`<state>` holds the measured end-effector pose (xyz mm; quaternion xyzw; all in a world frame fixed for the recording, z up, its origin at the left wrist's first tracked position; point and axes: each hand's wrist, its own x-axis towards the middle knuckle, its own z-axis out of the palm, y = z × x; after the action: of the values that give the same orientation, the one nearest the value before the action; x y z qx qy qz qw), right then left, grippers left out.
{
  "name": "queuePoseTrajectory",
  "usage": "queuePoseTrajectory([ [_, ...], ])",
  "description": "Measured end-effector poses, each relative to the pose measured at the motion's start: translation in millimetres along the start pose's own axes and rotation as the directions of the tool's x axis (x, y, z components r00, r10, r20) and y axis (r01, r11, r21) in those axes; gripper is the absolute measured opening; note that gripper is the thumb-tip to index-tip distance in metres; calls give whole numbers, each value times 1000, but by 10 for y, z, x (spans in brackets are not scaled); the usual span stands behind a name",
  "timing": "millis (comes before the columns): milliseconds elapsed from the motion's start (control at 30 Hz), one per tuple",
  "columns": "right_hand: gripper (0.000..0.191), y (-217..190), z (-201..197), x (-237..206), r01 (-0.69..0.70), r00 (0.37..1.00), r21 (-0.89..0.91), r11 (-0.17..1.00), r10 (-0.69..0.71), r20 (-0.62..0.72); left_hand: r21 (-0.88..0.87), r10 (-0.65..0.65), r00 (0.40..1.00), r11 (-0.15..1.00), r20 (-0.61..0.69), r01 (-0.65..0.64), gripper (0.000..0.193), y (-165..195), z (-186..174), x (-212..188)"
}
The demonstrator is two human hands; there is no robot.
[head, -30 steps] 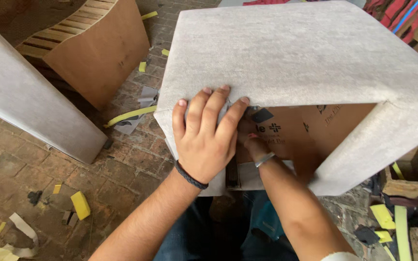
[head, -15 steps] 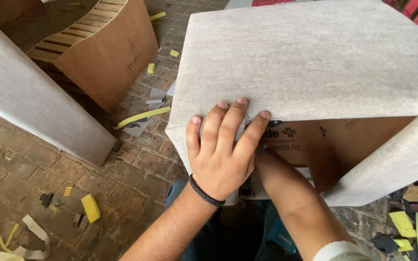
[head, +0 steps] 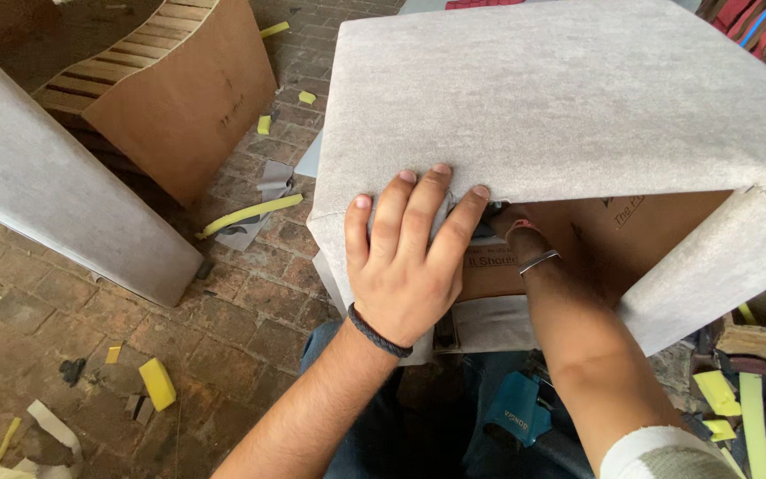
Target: The person sits on the floor with a wooden furniture frame on their lap and staples grey fabric over its edges using a pneumatic nail gun. They pull and tuck the fabric taut, cut excess fabric with shears, and rotate the frame to staple different sides.
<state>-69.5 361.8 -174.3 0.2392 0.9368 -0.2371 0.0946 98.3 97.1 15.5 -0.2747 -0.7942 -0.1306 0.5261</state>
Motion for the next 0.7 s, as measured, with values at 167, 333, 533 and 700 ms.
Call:
queuePoseTrajectory([
  [167,46,120,-8,-160,165,984,-78,983,-170,-54,-24,2,1000,1000,3,-2,39,-2,-6,-6],
  [333,58,216,-48,-278,174,982,-108,979,-165,92,-40,-7,1000,999,-5,7,38,26,-42,17],
  [533,48,189,-71,-258,269,963,-327,906,-254,87,-47,-9,1000,999,12,9,40,26,-35,21],
  [700,44,111,-82,-179,333,942,-343,878,-295,159,-13,-3,1000,1000,-14,2,39,23,18,3],
])
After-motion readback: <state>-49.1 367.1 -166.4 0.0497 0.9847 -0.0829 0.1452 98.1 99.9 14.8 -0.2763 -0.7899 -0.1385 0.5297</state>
